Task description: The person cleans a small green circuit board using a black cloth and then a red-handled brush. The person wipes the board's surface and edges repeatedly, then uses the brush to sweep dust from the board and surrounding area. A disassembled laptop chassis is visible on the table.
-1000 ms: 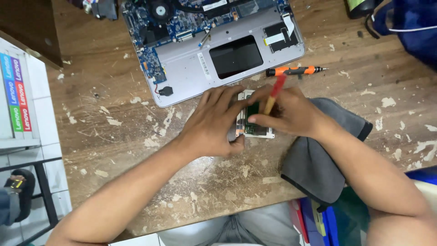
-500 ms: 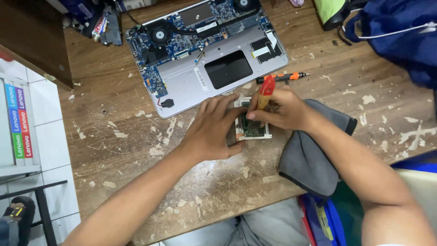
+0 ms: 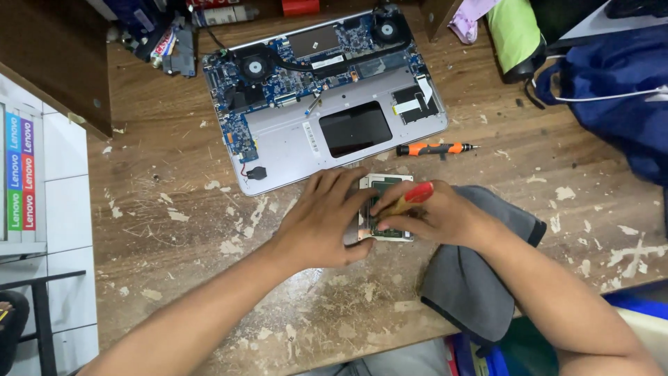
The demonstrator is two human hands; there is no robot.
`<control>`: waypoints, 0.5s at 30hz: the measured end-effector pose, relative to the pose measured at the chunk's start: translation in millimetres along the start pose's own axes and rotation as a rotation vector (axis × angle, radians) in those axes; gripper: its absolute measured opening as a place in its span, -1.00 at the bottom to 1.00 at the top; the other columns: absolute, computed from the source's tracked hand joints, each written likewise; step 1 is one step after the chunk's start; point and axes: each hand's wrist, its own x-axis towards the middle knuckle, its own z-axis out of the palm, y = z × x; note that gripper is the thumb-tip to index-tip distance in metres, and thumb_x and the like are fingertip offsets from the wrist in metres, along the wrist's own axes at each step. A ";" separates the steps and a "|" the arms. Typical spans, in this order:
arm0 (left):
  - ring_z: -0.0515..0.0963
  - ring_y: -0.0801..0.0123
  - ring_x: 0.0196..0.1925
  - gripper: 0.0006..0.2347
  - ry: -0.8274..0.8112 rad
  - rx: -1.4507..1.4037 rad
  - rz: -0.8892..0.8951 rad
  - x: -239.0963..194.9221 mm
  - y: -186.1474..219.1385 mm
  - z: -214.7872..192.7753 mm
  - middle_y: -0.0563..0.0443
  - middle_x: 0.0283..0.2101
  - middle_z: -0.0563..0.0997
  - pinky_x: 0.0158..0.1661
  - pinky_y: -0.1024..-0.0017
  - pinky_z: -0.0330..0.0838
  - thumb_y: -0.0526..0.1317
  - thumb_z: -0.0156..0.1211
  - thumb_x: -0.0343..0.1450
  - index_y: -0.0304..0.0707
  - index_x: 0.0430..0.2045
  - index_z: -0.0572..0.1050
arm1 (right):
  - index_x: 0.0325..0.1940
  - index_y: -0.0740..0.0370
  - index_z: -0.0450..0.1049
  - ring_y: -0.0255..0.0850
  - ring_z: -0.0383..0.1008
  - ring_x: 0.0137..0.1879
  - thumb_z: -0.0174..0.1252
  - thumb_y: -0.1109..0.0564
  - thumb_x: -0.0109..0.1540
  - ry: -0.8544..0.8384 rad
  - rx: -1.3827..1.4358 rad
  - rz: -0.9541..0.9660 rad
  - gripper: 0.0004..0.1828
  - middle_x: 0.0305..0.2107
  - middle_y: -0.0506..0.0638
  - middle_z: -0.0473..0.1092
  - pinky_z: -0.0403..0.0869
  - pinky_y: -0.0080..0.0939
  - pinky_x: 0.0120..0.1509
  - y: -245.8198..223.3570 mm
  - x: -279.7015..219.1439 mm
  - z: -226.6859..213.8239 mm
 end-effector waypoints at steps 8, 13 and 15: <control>0.32 -0.25 0.43 -0.38 0.010 -0.071 -0.005 0.3 4.4 -6.8 -0.47 0.42 0.36 0.39 -0.12 0.08 0.05 0.35 0.33 -0.37 0.24 0.50 | -0.12 0.23 0.59 0.08 0.69 -0.47 0.37 0.16 0.30 -0.131 -0.208 0.024 -0.86 -0.52 0.19 0.62 0.65 -0.03 -0.44 -2.3 3.0 -12.4; 0.37 -0.25 0.40 -0.41 0.086 -0.069 0.021 -0.6 4.6 -4.2 -0.44 0.37 0.40 0.37 -0.11 0.14 0.00 0.40 0.32 -0.39 0.20 0.52 | -0.08 0.14 0.60 0.02 0.72 -0.40 0.38 0.19 0.30 -0.064 -0.093 -0.071 -0.87 -0.47 0.10 0.64 0.66 -0.09 -0.38 -10.6 9.8 -7.0; 0.37 -0.27 0.39 -0.41 0.099 -0.067 0.014 -0.1 4.9 -4.7 -0.45 0.36 0.42 0.37 -0.11 0.14 0.01 0.41 0.31 -0.40 0.19 0.53 | -0.13 0.17 0.55 0.09 0.67 -0.46 0.37 0.20 0.29 -0.101 -0.190 -0.086 -0.88 -0.54 0.13 0.58 0.64 -0.03 -0.45 -4.8 4.3 -10.5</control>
